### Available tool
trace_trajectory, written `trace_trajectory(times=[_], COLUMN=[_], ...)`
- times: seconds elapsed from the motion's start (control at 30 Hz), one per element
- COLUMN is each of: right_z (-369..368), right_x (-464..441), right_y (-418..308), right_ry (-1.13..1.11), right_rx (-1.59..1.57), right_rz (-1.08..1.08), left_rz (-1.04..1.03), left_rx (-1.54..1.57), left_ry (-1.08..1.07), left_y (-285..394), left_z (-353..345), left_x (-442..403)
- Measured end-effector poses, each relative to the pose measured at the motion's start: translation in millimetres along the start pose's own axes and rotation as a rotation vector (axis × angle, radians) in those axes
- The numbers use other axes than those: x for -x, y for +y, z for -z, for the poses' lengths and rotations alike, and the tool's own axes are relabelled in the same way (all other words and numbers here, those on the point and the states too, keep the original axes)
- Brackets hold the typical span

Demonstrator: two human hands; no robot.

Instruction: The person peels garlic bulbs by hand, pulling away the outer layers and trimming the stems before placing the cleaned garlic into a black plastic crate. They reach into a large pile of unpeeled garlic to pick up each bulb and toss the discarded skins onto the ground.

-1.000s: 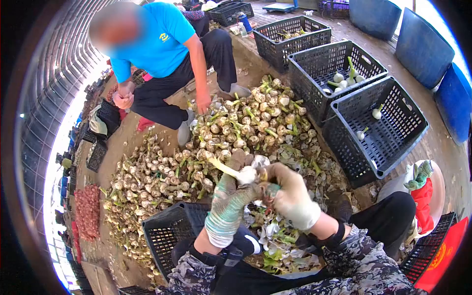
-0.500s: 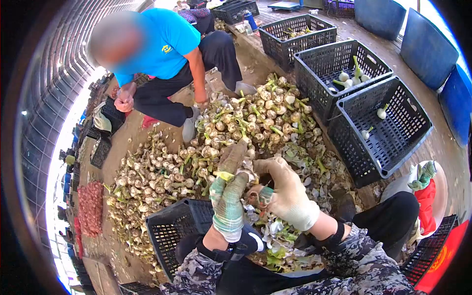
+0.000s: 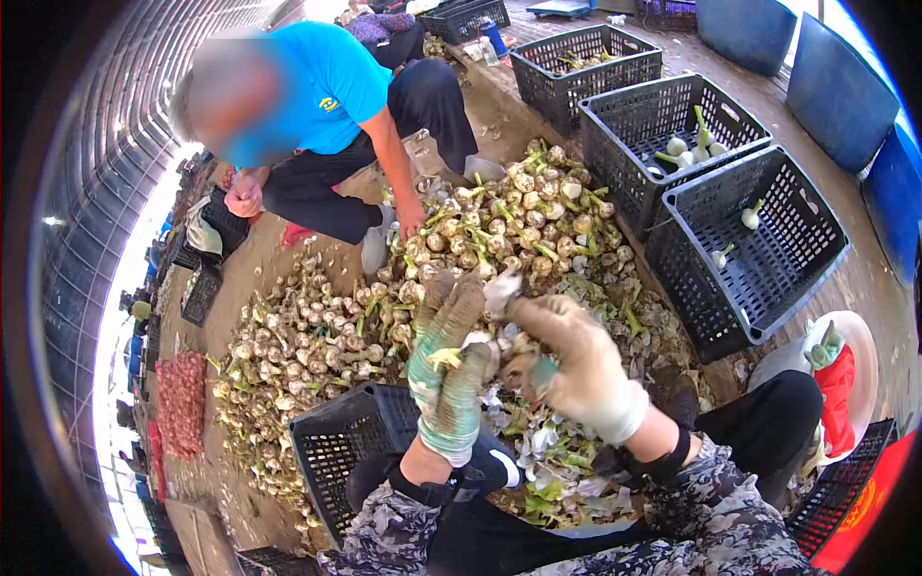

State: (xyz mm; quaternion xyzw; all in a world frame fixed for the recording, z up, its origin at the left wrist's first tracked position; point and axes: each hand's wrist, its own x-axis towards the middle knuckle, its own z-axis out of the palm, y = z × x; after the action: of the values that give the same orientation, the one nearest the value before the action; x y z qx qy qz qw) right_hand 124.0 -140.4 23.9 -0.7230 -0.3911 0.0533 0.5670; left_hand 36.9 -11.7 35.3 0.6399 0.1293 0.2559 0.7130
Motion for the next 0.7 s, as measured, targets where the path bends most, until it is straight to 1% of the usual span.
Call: trace_trajectory(times=[0.03, 0.1, 0.13, 0.17, 0.23, 0.3, 0.33, 0.37, 0.4, 0.43, 0.47, 0.5, 0.53, 0.57, 0.6, 0.63, 0.67, 0.7], right_z=[-2, -12, -18, -19, -19, -27, -30, -32, -33, -30, -26, -23, -8, -13, -22, -27, -11, -9], right_x=[0, 5, 6, 8, 9, 4, 2, 7, 13, 13, 16, 18, 11, 12, 15, 16, 8, 9], right_y=[-4, -14, -13, -13, -16, 9, 36, 64, 84, 87, 91, 94, 71, 75, 84, 88, 49, 45], right_ry=[-0.015, -0.051, 0.051, 0.051, 0.028, 0.074, 0.030, -0.005, -0.021, -0.051, -0.082, -0.110, -0.174, -0.170, -0.045, 0.080, 0.040, 0.040], right_rx=[0.010, 0.232, 0.189, 0.188, 0.202, 0.115, 0.040, 0.241, -0.024, -0.292, -0.320, -0.350, -0.296, -0.295, -0.394, -0.490, -0.468, -0.469], right_rz=[0.073, 0.017, 0.043, 0.043, -0.106, -0.272, -0.347, -0.332, -0.445, -0.558, -0.503, -0.453, -0.542, -0.540, -0.452, -0.362, -0.527, -0.527], left_rz=[-0.050, -0.130, -0.149, -0.160, -0.072, -0.081, -0.061, -0.048, -0.058, -0.094, -0.121, -0.010, 0.090, 0.088, 0.180, 0.205, 0.236, 0.235], left_rx=[-0.100, -0.246, -0.282, -0.292, -0.240, -0.232, -0.081, 0.070, 0.069, -0.140, -0.350, -0.132, 0.090, 0.090, 0.412, 0.561, 0.708, 0.706], left_ry=[-0.008, -0.016, -0.018, -0.021, -0.007, -0.012, -0.026, -0.046, -0.053, -0.051, -0.042, -0.006, 0.053, 0.050, -0.007, -0.036, -0.061, -0.062], left_y=[-1, -3, -5, -5, -7, -10, -10, -9, -8, -7, -8, -12, -14, -13, -9, -5, -1, 0], left_z=[-2, -4, -4, -3, -2, 0, 2, 3, 6, 11, 16, 17, 18, 18, 17, 14, 12, 13], left_x=[0, 0, 0, 1, 2, 3, 3, 0, -3, -3, 0, 1, 1, -3, -9, -12, -15, -16])
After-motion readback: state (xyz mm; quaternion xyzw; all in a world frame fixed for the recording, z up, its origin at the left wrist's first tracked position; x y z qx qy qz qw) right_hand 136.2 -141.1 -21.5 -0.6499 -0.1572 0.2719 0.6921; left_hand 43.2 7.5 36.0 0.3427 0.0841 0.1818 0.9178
